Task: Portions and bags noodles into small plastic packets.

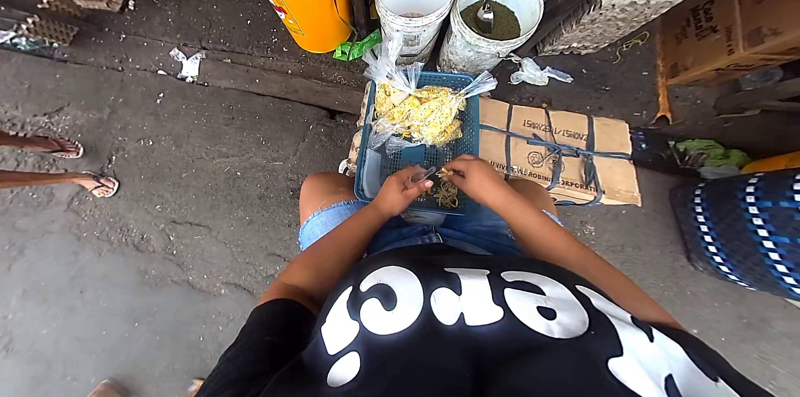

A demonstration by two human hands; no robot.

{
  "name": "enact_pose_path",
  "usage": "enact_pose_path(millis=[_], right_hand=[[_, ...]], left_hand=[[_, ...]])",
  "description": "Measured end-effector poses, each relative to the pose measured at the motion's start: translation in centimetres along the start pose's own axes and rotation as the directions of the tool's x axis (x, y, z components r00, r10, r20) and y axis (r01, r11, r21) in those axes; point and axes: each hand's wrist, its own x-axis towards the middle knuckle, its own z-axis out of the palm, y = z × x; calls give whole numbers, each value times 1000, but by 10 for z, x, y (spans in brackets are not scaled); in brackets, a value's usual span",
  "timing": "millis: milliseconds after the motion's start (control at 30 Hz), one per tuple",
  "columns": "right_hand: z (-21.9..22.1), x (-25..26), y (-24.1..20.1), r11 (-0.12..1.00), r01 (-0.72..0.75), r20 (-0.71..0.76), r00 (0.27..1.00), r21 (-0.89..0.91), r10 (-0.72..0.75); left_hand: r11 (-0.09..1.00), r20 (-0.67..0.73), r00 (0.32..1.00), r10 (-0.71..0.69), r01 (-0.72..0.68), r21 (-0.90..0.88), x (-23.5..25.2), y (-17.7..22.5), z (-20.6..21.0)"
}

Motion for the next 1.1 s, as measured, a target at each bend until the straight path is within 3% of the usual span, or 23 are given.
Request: enact_pose_path(millis=[133,267,467,633,867,1100], right_hand=[[-20,-24,-12,958,-5,-118,992,288,41],[-33,-43,-34,824,143,-215,976,549,-27],[-38,-54,-58,690,339,-304,936,640,-178],[-36,-54,-67,670,315,-242,949,673,-203],[-44,-70,-75,623,411,-328,911,666,-252],[-34,-55,-72,662,272,-222,962,699,-161]], left_hand=[[990,27,992,-126,124,67,4,2,2],[960,58,966,-251,241,141,8,7,2],[963,39,971,-235,227,146,7,9,1],[966,28,974,-223,217,138,6,10,1],[961,35,970,-242,234,149,7,10,1],[965,47,974,-222,213,153,6,13,1]])
